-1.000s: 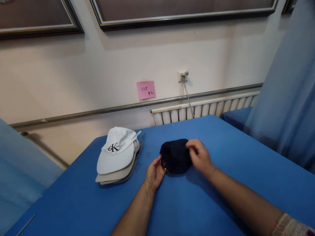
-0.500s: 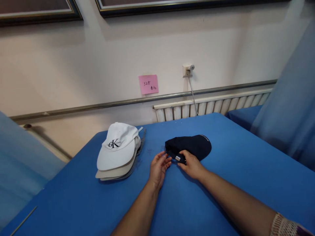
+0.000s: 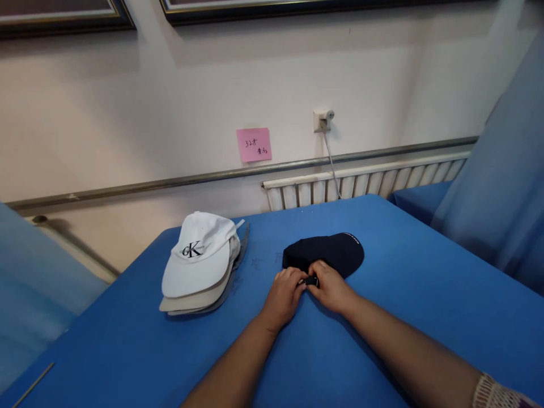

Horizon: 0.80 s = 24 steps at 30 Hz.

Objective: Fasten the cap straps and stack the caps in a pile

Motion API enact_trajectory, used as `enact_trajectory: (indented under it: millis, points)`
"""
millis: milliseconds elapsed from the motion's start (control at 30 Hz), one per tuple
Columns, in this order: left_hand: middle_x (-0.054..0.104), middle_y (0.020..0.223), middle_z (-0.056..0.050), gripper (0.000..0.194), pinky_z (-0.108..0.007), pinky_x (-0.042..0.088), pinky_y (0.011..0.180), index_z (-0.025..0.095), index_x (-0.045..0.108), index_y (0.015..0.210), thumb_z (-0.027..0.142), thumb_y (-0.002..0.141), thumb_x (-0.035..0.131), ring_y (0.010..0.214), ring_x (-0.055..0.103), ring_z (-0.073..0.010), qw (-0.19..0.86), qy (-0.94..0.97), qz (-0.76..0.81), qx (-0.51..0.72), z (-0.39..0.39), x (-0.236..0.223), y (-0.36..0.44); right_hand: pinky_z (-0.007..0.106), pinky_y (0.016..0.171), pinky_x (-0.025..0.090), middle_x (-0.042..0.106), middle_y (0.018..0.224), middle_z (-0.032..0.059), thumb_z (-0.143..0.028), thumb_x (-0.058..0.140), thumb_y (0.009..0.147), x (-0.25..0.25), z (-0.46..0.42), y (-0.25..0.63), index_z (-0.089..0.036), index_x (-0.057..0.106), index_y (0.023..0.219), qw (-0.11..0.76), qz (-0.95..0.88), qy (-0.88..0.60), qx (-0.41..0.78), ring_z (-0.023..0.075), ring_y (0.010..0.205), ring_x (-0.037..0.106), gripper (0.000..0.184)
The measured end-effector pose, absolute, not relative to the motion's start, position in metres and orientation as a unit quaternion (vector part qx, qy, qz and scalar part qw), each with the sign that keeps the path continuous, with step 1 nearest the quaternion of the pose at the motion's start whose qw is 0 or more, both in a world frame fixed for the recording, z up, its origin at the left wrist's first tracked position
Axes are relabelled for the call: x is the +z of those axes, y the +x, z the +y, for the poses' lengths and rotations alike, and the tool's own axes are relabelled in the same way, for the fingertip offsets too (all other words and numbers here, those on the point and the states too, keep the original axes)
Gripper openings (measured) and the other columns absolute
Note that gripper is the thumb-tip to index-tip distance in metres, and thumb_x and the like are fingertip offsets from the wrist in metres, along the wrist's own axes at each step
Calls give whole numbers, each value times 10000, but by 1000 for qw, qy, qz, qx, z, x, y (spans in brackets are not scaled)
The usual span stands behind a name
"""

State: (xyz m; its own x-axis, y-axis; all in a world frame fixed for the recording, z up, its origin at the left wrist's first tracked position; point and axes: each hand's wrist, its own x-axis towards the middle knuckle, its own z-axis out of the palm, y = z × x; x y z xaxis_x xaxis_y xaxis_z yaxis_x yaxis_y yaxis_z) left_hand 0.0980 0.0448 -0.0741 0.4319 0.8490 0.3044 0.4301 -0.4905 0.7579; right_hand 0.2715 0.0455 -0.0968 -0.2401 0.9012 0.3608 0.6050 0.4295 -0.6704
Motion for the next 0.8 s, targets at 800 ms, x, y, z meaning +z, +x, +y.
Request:
enact_trajectory:
  millis: [800]
  points:
    - [666, 1004, -63, 203, -292, 425, 838, 170, 656, 855, 335, 743, 699, 896, 590, -182, 603, 482, 392, 501, 60, -83, 87, 344, 833, 487, 636, 990, 50, -135, 599, 784, -99, 45, 268, -218, 594, 1027, 456, -716, -464, 253, 194, 921, 616, 257]
